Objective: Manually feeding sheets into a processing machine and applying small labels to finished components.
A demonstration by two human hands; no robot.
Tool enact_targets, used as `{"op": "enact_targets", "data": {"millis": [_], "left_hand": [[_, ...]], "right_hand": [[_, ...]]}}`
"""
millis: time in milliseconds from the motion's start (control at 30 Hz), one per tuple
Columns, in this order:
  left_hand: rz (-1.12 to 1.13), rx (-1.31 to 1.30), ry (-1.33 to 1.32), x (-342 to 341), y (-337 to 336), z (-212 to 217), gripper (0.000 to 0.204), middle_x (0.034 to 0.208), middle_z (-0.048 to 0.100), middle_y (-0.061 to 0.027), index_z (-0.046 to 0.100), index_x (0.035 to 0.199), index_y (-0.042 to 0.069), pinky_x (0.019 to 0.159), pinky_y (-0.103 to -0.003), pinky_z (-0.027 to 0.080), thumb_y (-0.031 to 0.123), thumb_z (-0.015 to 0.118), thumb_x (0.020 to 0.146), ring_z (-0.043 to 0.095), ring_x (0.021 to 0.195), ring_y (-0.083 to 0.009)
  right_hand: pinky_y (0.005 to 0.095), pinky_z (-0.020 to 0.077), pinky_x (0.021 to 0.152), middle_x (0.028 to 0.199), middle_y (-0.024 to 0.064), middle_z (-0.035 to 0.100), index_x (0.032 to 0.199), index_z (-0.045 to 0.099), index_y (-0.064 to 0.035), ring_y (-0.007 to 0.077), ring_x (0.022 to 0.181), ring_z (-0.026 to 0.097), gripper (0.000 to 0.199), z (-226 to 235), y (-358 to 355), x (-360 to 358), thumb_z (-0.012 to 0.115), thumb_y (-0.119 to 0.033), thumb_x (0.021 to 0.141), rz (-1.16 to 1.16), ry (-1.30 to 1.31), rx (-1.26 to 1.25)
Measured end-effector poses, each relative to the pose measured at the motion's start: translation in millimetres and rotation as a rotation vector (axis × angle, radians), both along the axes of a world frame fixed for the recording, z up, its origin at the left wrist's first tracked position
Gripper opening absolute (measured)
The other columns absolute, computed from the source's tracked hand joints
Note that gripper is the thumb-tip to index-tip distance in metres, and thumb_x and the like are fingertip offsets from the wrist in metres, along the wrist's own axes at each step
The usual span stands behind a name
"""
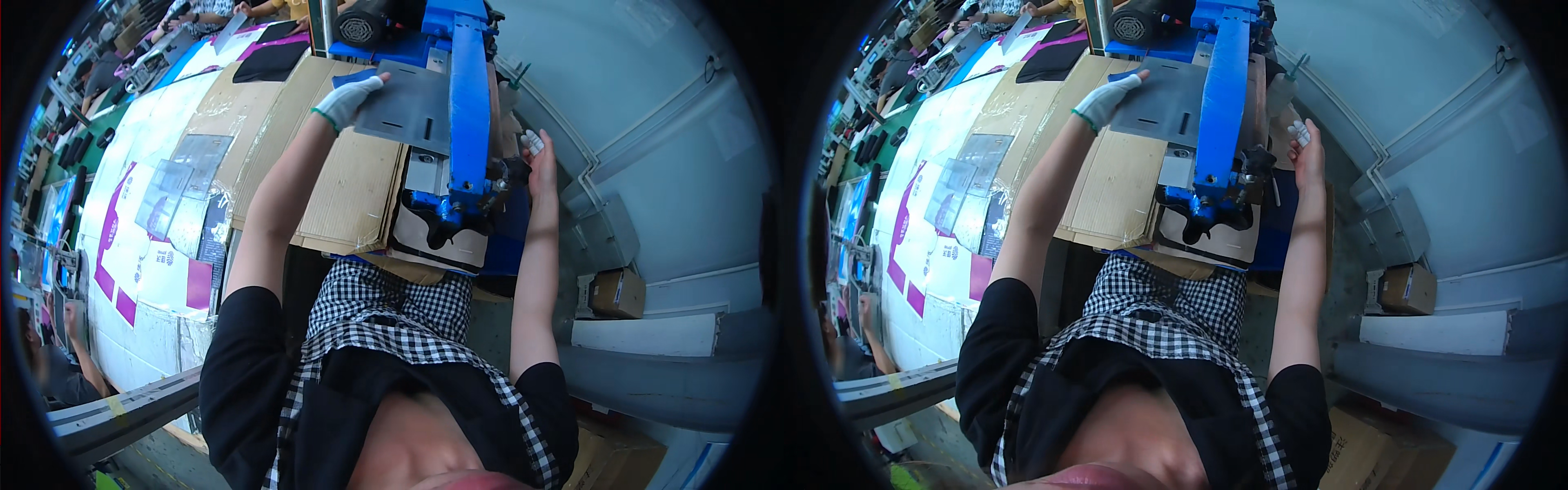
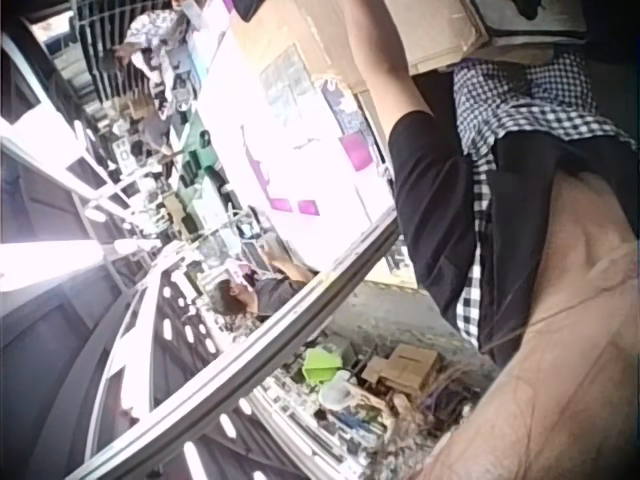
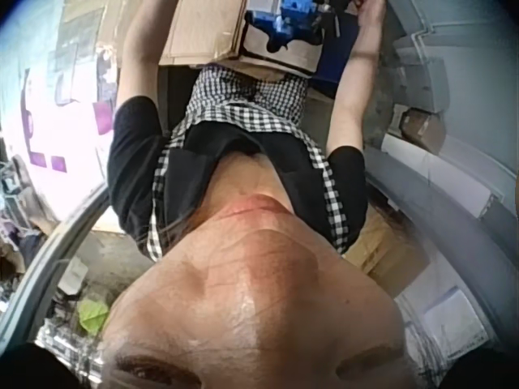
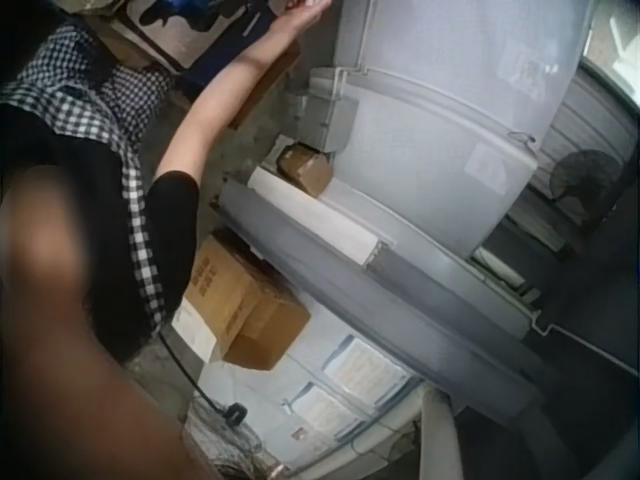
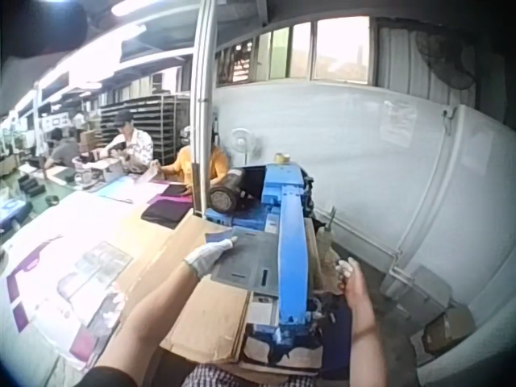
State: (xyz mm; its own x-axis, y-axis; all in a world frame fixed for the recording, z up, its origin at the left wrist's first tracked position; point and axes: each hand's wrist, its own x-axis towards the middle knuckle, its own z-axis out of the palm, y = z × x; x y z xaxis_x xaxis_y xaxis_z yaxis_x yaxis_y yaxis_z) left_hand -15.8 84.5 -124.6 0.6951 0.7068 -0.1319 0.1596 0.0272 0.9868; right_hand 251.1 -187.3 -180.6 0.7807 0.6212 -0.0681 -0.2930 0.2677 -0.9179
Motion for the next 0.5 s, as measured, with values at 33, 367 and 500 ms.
{"op": "enact_targets", "data": {"millis": [33,367,500], "left_hand": [[0.02,-0.007,-0.032,-9,6,0,0.06,0.102,0.055,-0.0218,0.051,0.111,-0.006,0.074,-0.03,0.044,0.044,0.061,0.079,0.056,0.086,-0.0275],[0.198,0.001,-0.296,-68,46,45,0.066,0.114,0.051,-0.0283,0.047,0.117,-0.008,0.087,-0.035,0.044,0.041,0.066,0.076,0.055,0.102,-0.0346],[0.239,0.117,-0.391,-54,5,96,0.055,0.104,0.058,-0.0217,0.052,0.111,-0.006,0.077,-0.031,0.05,0.043,0.053,0.085,0.062,0.085,-0.0252]], "right_hand": [[0.0181,0.0337,0.049,0.089,0.0036,0.061,0.107,0.054,-0.0061,0.006,0.062,0.049,0.039,0,3,-3,0.051,-0.037,0.084,0.005,-0.002,0.009],[0.0182,0.0345,0.053,0.091,0.0058,0.061,0.108,0.053,-0.0032,0.0064,0.064,0.049,0.041,32,-36,2,0.05,-0.037,0.086,0.096,-0.087,0.16],[0.0199,0.0361,0.052,0.091,0.0058,0.062,0.104,0.055,-0.004,0.0073,0.066,0.053,0.038,75,-31,-29,0.051,-0.036,0.086,0.258,-0.122,0.242]]}}
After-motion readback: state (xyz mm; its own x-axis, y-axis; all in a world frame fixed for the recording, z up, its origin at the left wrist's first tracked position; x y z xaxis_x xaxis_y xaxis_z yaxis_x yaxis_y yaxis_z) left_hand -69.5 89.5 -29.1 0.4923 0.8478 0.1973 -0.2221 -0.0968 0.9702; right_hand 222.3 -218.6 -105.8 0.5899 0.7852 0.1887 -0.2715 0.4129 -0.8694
